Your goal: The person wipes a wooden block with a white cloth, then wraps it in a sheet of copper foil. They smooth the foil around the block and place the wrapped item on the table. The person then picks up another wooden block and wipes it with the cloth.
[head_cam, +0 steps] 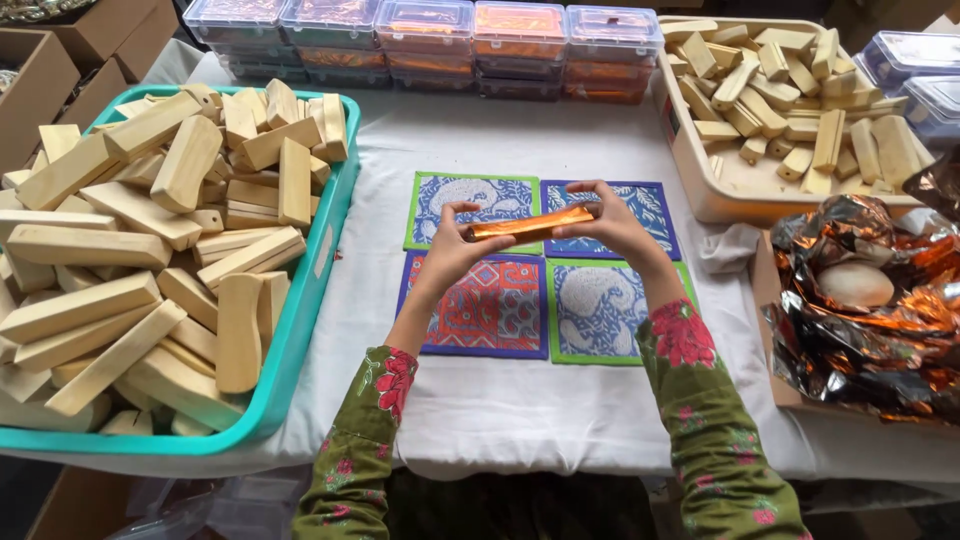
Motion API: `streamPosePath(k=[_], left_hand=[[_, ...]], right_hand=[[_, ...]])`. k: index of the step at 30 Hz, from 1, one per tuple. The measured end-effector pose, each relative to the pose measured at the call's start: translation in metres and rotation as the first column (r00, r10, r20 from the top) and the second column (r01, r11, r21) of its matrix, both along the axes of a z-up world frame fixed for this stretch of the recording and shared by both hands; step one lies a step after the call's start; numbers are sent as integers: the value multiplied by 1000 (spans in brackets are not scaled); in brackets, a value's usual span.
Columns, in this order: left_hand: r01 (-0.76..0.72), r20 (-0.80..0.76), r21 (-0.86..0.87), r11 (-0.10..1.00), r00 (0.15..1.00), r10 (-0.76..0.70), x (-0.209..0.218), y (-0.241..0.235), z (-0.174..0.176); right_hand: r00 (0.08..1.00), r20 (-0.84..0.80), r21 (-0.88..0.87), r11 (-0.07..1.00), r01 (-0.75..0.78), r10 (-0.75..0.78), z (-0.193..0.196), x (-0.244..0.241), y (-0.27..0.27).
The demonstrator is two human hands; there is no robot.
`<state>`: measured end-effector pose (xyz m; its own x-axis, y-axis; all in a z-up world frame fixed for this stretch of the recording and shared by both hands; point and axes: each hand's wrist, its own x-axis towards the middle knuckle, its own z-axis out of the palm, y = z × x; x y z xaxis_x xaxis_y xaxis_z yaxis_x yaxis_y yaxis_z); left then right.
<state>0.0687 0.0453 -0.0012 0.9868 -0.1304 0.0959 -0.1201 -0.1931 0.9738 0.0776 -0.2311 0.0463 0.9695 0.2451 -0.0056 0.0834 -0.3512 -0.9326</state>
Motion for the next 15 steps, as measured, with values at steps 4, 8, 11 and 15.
streamPosePath(k=[4,8,11,15], left_hand=[[-142,-107,-84,986,985,133,38,23,-27],[-309,-181,-228,924,945,271,78,53,-61],[-441,-169,-133,888,893,418,93,65,-61],[-571,-151,39,820,808,570,101,72,-52]], right_hand=[[997,-37,-63,996,69,-71,-24,59,34],[994,-65,-24,996,91,-92,-51,107,74],[991,-73,0,994,109,-109,-57,133,101],[991,-48,61,990,126,-124,-78,168,121]])
